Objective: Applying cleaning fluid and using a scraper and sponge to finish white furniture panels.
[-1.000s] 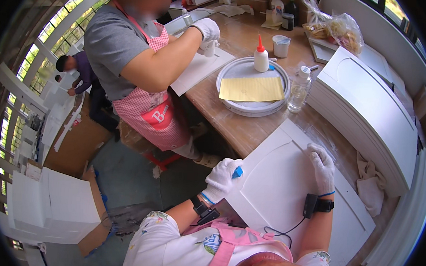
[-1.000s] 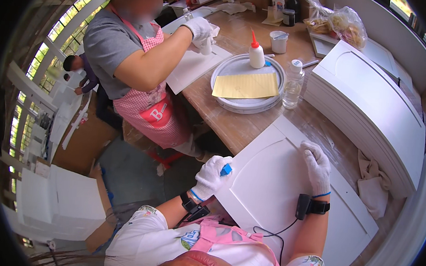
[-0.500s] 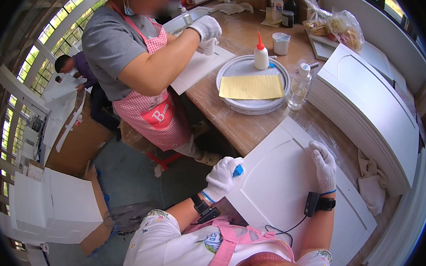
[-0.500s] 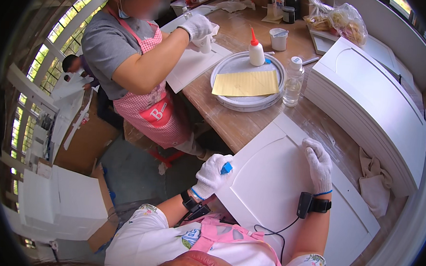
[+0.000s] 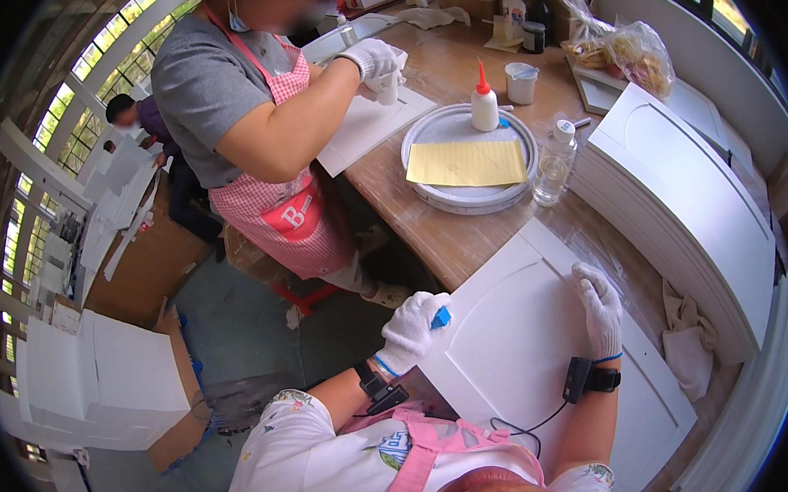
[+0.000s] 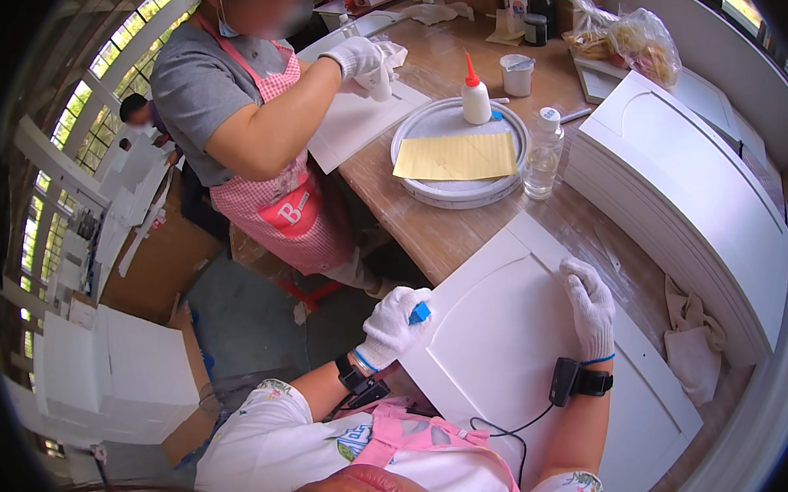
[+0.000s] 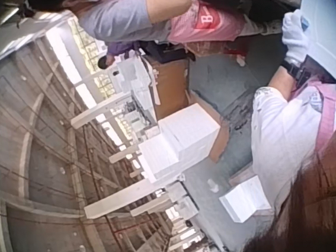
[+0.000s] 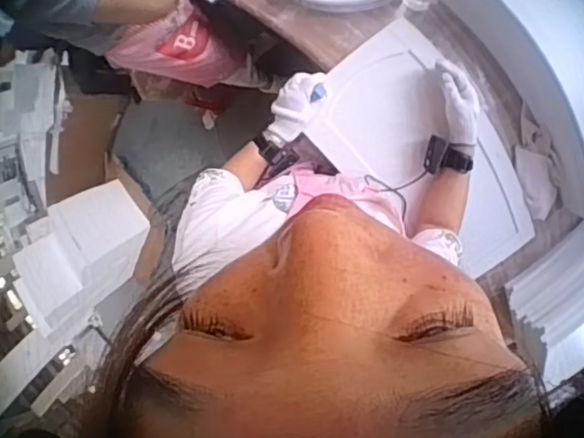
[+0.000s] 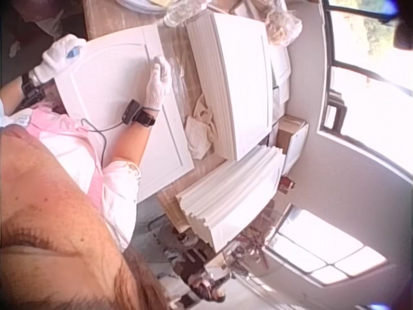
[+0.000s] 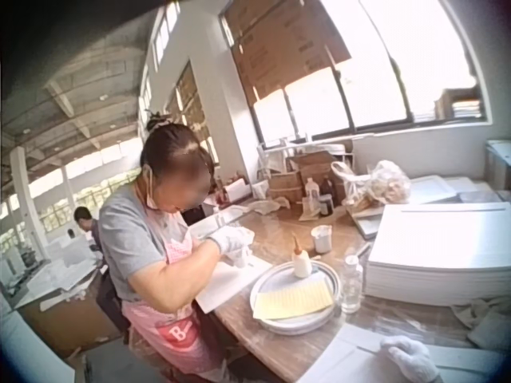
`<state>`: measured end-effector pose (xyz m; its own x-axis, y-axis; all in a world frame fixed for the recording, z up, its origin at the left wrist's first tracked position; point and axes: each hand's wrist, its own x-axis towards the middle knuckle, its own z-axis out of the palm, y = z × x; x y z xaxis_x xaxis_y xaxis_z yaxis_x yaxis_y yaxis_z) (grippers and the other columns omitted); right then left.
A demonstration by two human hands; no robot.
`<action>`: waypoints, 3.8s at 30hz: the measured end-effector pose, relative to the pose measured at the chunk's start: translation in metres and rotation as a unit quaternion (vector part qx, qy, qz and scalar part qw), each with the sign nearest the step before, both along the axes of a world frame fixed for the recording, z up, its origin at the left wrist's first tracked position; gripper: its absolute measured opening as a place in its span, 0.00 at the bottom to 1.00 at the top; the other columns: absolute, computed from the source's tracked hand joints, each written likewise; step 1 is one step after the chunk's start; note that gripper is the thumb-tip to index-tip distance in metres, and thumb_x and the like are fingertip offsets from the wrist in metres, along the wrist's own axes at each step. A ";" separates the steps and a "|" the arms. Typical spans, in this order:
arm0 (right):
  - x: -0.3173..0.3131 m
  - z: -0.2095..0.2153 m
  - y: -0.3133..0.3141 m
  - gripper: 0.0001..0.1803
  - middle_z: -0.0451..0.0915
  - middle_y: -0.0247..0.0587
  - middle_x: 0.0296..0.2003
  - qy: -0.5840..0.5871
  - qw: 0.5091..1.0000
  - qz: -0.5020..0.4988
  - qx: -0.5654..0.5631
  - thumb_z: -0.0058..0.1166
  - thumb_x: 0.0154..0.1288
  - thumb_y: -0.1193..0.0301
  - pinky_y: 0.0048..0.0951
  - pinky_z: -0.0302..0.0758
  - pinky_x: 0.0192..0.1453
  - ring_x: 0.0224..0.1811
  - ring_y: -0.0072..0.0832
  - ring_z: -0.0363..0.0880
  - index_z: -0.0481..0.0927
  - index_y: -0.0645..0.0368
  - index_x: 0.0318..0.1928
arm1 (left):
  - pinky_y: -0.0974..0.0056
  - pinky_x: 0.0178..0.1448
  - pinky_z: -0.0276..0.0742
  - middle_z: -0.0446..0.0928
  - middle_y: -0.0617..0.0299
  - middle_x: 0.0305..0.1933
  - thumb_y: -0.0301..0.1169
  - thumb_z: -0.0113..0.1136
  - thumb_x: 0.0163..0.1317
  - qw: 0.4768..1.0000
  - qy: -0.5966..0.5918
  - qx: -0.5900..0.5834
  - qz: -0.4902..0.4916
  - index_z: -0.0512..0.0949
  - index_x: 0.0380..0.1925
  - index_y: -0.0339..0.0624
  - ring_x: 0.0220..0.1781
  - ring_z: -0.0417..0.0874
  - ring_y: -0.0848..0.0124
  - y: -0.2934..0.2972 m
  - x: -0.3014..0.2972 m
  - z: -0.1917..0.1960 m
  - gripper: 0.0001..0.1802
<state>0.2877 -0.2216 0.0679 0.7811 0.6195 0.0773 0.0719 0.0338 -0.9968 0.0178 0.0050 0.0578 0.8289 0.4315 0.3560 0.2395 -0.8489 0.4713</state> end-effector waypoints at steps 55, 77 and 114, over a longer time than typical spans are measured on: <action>-0.003 0.010 0.000 0.13 0.81 0.37 0.53 -0.032 0.999 -0.003 -0.028 0.52 0.72 0.73 0.25 0.70 0.63 0.56 0.25 0.77 0.82 0.65 0.51 | 0.51 0.49 0.78 0.76 0.52 0.43 0.33 0.69 0.53 1.000 0.004 -0.003 0.001 0.75 0.53 0.49 0.46 0.80 0.50 -0.001 -0.001 0.004 0.25; -0.002 0.008 0.000 0.13 0.81 0.38 0.53 -0.018 1.000 0.001 -0.009 0.52 0.72 0.73 0.26 0.70 0.64 0.56 0.26 0.77 0.82 0.65 0.51 | 0.51 0.46 0.78 0.77 0.52 0.40 0.31 0.68 0.53 1.000 -0.008 0.001 0.002 0.77 0.50 0.50 0.43 0.80 0.50 0.000 0.002 0.007 0.22; -0.003 0.010 0.002 0.12 0.81 0.38 0.52 -0.032 0.999 -0.009 -0.014 0.52 0.71 0.73 0.26 0.70 0.62 0.55 0.26 0.76 0.82 0.66 0.49 | 0.26 0.71 0.56 0.71 0.52 0.64 0.35 0.61 0.56 0.875 -0.014 0.484 0.025 0.80 0.52 0.51 0.62 0.72 0.43 0.132 0.130 0.157 0.21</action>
